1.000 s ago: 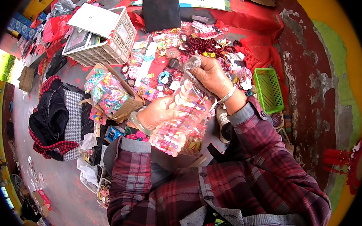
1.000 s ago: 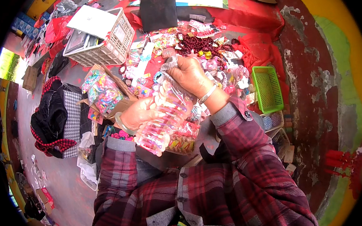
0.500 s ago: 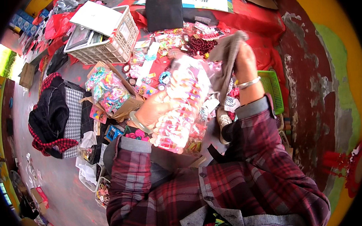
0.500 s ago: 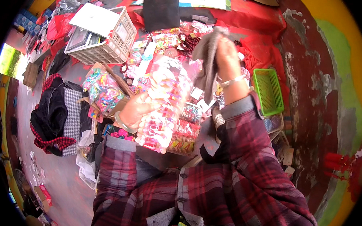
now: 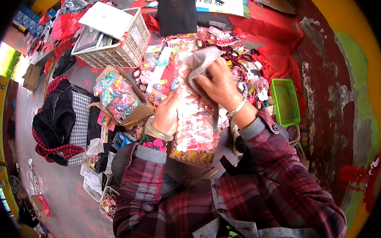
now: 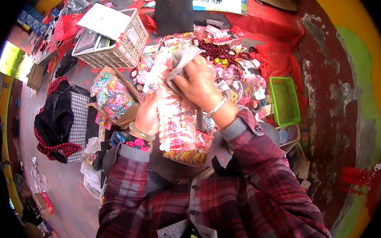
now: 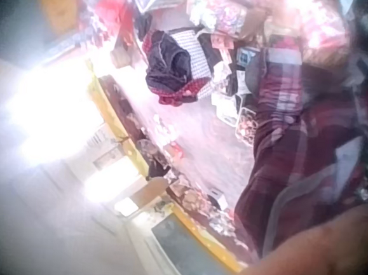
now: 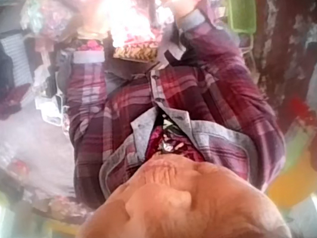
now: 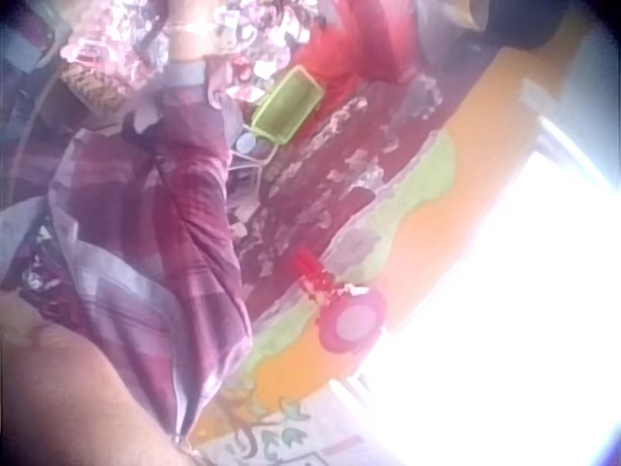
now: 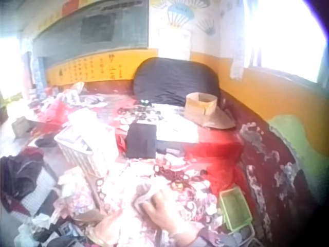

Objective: The person sits on the floor and sorts through various small items, including hair accessories and packaged goods, picking them up and placing them into a clear plastic bag.

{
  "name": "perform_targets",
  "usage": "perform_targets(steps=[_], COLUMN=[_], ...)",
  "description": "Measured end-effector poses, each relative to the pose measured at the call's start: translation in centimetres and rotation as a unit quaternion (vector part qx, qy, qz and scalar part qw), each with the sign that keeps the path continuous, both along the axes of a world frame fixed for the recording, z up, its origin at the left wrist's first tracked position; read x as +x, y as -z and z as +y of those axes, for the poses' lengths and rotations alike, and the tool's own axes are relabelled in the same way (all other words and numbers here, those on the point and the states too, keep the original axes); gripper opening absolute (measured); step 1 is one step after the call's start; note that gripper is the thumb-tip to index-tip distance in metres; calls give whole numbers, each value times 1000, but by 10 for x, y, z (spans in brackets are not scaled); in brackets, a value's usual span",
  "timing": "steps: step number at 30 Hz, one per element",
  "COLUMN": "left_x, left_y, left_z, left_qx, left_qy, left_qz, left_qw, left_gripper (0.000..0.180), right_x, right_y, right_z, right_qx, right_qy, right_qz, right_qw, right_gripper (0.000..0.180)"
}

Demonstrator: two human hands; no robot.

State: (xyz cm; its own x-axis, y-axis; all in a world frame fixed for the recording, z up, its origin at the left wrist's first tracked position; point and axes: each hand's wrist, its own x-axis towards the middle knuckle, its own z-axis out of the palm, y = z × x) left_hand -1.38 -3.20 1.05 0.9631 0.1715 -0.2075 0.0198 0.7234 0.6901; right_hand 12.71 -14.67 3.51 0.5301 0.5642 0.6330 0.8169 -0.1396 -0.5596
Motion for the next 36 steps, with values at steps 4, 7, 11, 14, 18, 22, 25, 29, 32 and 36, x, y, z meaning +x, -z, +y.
perform_targets(steps=[4, 7, 11, 14, 18, 22, 25, 29, 32, 36], left_x=[3, 2, 0, 1, 0, 3, -1, -3, 1, 0], left_y=[8, 20, 19, -11, -13, -4, 5, -10, -8, -16], left_z=[-5, 2, 13, 13, 17, 6, -1, -2, 16, 22], left_qx=[25, 60, 57, -38, -32, -56, -72, -2, -96, -99], left_qy=[-37, -51, -124, -124, -162, -137, -66, -91, -98, -123], left_qz=[-28, -21, 2, -4, 4, 49, 31, 16, -6, -30], left_qw=[999, 997, 991, 992, 986, 988, 995, 996, 990, 987], left_gripper=[41, 42, 44, 43, 42, 43, 44, 43, 46, 45], right_x=[-21, -28, -54, -75, -78, -63, -43, -52, -80, -88], right_y=[15, 22, 18, 24, 17, 14, 8, 9, 13, 13], right_z=[4, 1, 5, -3, -5, 4, 4, 2, -4, -8], right_qx=[-114, -152, -157, -219, -266, -158, -152, -91, -177, -201], right_qy=[-99, -126, -160, -200, -230, -129, -104, -155, -200, -249], right_qz=[-4, -18, -40, -40, -25, -114, -75, -71, -39, -31], right_qw=[989, 980, 974, 954, 936, 972, 980, 981, 963, 947], right_gripper=[31, 33, 37, 39, 42, 41, 42, 40, 39, 41])
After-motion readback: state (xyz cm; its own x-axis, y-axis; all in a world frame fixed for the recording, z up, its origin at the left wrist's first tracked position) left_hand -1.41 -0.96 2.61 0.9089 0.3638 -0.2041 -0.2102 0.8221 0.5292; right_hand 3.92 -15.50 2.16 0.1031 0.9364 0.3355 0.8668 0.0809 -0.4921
